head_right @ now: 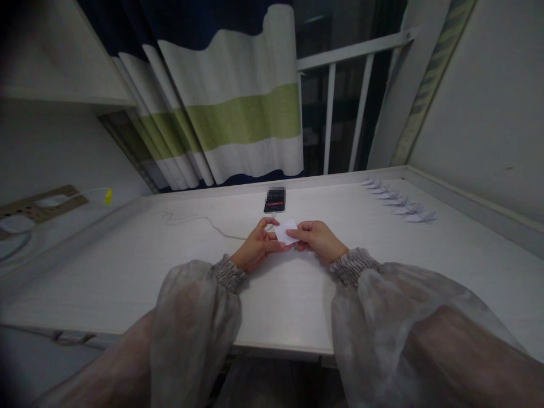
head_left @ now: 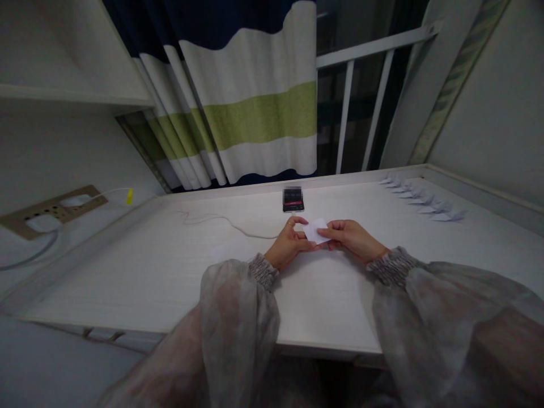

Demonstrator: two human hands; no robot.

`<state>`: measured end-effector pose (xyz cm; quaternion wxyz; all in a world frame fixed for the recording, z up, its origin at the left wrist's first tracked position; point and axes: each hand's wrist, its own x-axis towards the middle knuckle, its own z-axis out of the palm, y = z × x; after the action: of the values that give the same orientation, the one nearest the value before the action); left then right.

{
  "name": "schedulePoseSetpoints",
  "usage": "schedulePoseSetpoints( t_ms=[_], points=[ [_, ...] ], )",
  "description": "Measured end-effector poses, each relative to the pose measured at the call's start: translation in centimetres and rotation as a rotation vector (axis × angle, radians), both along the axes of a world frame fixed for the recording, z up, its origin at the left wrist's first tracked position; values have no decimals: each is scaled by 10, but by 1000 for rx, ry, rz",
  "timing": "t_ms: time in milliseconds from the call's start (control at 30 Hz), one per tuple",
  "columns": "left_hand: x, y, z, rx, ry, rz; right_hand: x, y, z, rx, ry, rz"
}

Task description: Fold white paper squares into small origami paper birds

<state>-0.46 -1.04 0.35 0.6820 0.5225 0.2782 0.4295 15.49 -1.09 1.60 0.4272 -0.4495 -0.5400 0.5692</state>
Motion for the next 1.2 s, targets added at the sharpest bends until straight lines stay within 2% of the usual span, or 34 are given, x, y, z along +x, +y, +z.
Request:
schedulePoseSetpoints(
  t_ms=[267, 433, 600, 800, 900, 1000, 1100, 1200],
  points=[
    [0, -2, 2, -18, -24, -12, 3, 0, 3, -2, 29, 5],
    [1, -2, 3, -50, 34, 22, 3, 1, 4, -24, 33, 36],
    [2, 2, 1, -17, 124, 102, 3, 2, 2, -46, -47, 70],
    [1, 7, -5, 8, 278, 190, 4, 5, -3, 41, -254, 100],
    [0, 9, -8, 67, 401, 191, 6, 7, -4, 64, -288, 101],
    [-3, 10, -9, 202, 547, 202, 8, 9, -7, 91, -306, 127],
    [-5, 11, -8, 376, 751, 251, 10, 11, -11, 203, -431, 134],
    [-6, 11, -7, 465, 882, 275, 11, 12, -14, 339, -564, 99]
  ],
)
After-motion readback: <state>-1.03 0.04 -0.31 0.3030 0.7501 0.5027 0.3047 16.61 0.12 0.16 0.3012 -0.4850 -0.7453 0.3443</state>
